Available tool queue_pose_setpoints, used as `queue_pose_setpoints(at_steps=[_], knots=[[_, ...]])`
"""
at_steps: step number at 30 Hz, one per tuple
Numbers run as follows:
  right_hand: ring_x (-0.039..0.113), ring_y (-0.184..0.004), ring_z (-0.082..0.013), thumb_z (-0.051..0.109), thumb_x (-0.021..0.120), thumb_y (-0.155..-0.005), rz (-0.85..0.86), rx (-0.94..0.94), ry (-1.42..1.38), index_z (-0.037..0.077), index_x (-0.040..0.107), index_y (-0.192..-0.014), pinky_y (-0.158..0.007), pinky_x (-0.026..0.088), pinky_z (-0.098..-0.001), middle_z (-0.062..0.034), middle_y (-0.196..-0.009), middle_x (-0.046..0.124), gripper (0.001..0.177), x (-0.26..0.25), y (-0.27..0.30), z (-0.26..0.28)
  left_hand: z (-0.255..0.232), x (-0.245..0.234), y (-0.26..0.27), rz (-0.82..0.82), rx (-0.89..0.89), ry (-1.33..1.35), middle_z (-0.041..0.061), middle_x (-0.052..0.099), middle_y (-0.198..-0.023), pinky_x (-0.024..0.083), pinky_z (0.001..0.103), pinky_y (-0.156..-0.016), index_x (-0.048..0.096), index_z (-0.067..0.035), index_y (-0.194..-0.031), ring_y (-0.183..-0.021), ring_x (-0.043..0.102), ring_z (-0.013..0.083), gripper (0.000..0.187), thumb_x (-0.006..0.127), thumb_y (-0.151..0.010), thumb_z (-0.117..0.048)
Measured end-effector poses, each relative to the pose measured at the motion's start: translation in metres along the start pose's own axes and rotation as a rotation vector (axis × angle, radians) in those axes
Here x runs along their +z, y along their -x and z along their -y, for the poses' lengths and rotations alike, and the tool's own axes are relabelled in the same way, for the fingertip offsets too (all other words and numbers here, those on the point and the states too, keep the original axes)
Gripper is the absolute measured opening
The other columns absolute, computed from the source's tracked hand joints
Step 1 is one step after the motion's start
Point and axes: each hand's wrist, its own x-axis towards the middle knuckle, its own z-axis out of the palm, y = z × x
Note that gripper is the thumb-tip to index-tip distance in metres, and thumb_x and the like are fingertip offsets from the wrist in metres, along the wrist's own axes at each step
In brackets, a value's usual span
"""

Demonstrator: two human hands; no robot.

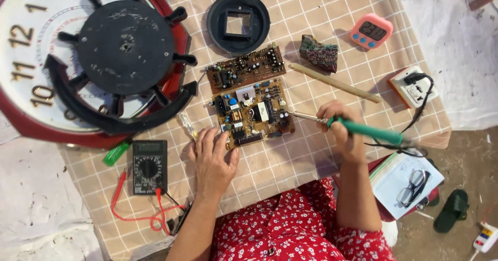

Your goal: The person uses a soldering iron to work on a circuit board, then switches to using a multimeter to test electrical connections on the same board.

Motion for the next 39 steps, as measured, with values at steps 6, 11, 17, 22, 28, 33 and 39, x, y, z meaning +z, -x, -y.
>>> queue_pose_setpoints(at_steps=[6,11,17,22,28,33,39], knots=[[0.056,-0.074,-0.0233,0.026,0.047,-0.085,0.052,-0.043,0.126,0.002,0.051,-0.079,-0.064,0.046,-0.0303,-0.0171,-0.086,0.056,0.025,0.012,0.023,0.032,-0.003,0.007,0.004,-0.104,0.028,-0.065,0.006,0.048,-0.115,0.026,0.044,-0.093,0.055,-0.017,-0.107,-0.115,0.042,0.0242,0.04,0.058,-0.072,-0.035],[0.056,-0.081,-0.0254,0.023,0.045,-0.087,0.048,-0.082,0.118,0.003,0.049,-0.081,-0.072,0.044,-0.033,-0.0171,-0.091,0.055,0.021,0.019,0.028,0.05,-0.003,0.008,0.007,-0.134,0.03,-0.093,0.006,0.049,-0.114,0.027,0.043,-0.093,0.056,-0.018,-0.107,-0.114,0.041,0.0222,0.039,0.058,-0.072,-0.036],[0.058,-0.075,-0.0231,0.022,0.043,-0.089,0.047,-0.062,0.08,0.004,0.048,-0.085,-0.067,0.045,-0.0341,-0.0169,-0.097,0.055,0.019,0.014,0.04,0.036,-0.004,0.015,0.014,-0.208,0.039,-0.15,0.004,0.05,-0.11,0.03,0.041,-0.092,0.056,-0.019,-0.106,-0.111,0.045,0.0194,0.04,0.06,-0.069,-0.036],[0.06,-0.074,-0.0243,0.025,0.044,-0.086,0.04,-0.116,0.092,0.004,0.053,-0.087,-0.065,0.046,-0.0319,-0.0162,-0.098,0.056,0.023,0.012,0.041,0.027,-0.005,0.016,0.013,-0.23,0.047,-0.166,0.003,0.051,-0.108,0.032,0.041,-0.09,0.057,-0.02,-0.104,-0.11,0.046,0.0189,0.04,0.06,-0.068,-0.037],[0.057,-0.081,-0.0287,0.019,0.042,-0.088,0.03,-0.094,0.117,0.003,0.05,-0.081,-0.074,0.043,-0.0393,-0.0193,-0.094,0.056,0.019,0.012,0.04,0.031,-0.016,0.0,0.014,-0.212,0.017,-0.125,0.004,0.052,-0.109,0.033,0.042,-0.091,0.057,-0.019,-0.104,-0.111,0.046,0.0202,0.038,0.06,-0.069,-0.034],[0.056,-0.078,-0.0256,0.018,0.042,-0.088,0.038,-0.067,0.094,0.005,0.051,-0.078,-0.074,0.044,-0.0363,-0.0163,-0.085,0.057,0.019,0.014,0.04,0.032,-0.013,0.038,0.021,-0.004,-0.109,0.61,0.003,0.054,-0.097,0.032,0.036,-0.09,0.061,-0.02,-0.104,-0.095,0.048,0.0142,0.03,0.046,-0.081,-0.032],[0.049,-0.1,-0.0193,0.021,0.041,-0.09,0.0,0.05,0.009,0.008,0.049,-0.087,-0.089,0.037,-0.0326,-0.0079,-0.102,0.052,0.015,0.02,0.036,0.044,-0.097,-0.048,-0.007,-0.112,1.032,0.394,0.008,0.06,-0.075,0.052,0.026,-0.055,0.059,-0.009,-0.081,-0.062,0.059,0.0189,0.011,0.055,-0.081,0.001]])
